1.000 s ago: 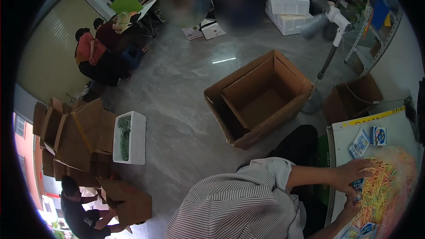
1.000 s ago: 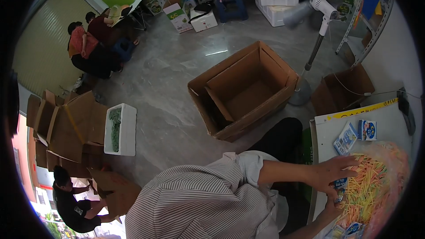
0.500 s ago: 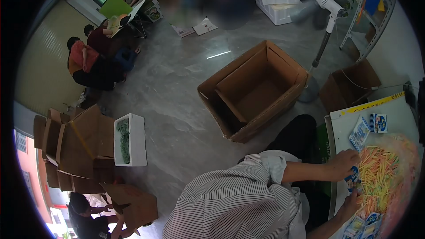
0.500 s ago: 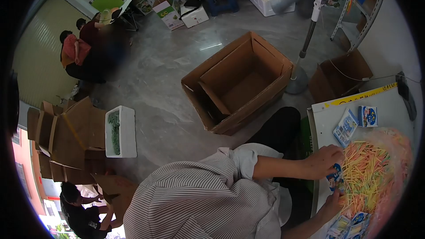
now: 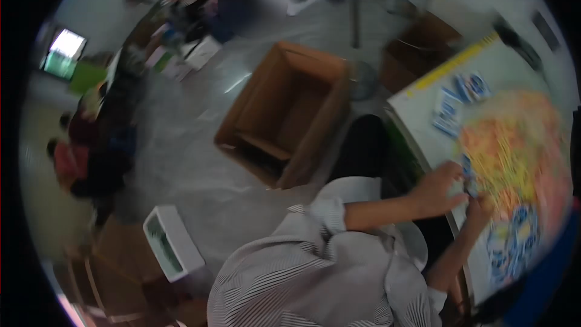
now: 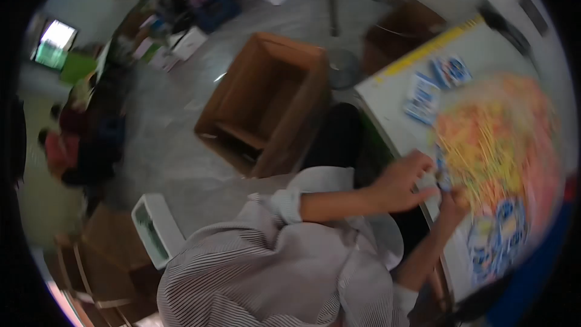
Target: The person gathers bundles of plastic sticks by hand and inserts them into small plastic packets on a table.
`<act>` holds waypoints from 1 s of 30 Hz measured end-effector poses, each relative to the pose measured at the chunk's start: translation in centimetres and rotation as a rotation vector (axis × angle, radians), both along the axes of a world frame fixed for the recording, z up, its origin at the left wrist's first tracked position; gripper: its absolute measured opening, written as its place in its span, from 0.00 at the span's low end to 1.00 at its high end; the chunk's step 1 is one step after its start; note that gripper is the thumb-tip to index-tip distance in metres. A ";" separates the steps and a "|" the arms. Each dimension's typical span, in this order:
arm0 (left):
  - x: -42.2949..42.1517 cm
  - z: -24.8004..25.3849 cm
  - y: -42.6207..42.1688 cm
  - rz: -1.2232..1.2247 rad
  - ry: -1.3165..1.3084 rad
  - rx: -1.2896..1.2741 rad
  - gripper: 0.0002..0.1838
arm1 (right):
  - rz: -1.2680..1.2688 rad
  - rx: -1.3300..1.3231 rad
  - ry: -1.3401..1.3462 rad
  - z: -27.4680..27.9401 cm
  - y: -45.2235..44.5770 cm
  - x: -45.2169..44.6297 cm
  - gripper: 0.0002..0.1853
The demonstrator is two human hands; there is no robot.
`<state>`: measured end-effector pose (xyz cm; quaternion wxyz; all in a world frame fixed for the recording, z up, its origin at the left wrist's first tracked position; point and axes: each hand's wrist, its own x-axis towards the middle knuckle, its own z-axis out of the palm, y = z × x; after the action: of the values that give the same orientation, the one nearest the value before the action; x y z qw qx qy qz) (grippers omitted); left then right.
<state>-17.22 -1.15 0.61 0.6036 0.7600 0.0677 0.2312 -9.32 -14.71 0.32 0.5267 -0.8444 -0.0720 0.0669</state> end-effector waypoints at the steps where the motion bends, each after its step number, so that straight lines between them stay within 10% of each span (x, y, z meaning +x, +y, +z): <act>1: 0.1 0.3 0.0 -0.029 0.037 -0.091 0.20 | 0.027 -0.053 -0.125 -0.5 0.1 -0.3 0.06; 10: 1.8 -2.4 -1.2 -0.039 0.157 -0.253 0.06 | 0.057 0.023 -0.514 -0.1 1.8 -2.9 0.11; 16: 2.7 -1.2 -0.6 0.003 0.093 0.102 0.07 | 0.048 0.436 0.067 -1.1 0.6 -1.8 0.06; 25: 3.5 -1.8 -2.4 0.010 0.162 -0.286 0.12 | 0.036 0.283 -0.113 -0.5 0.8 -2.0 0.03; 30: 3.3 -1.4 -1.9 -0.004 0.186 0.066 0.12 | -0.067 0.329 -0.145 -0.3 1.1 -1.6 0.04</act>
<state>-13.87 -3.06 -0.80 0.5698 0.7978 0.1142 0.1606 -10.90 -13.64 0.05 0.6531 -0.7513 -0.0917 -0.0244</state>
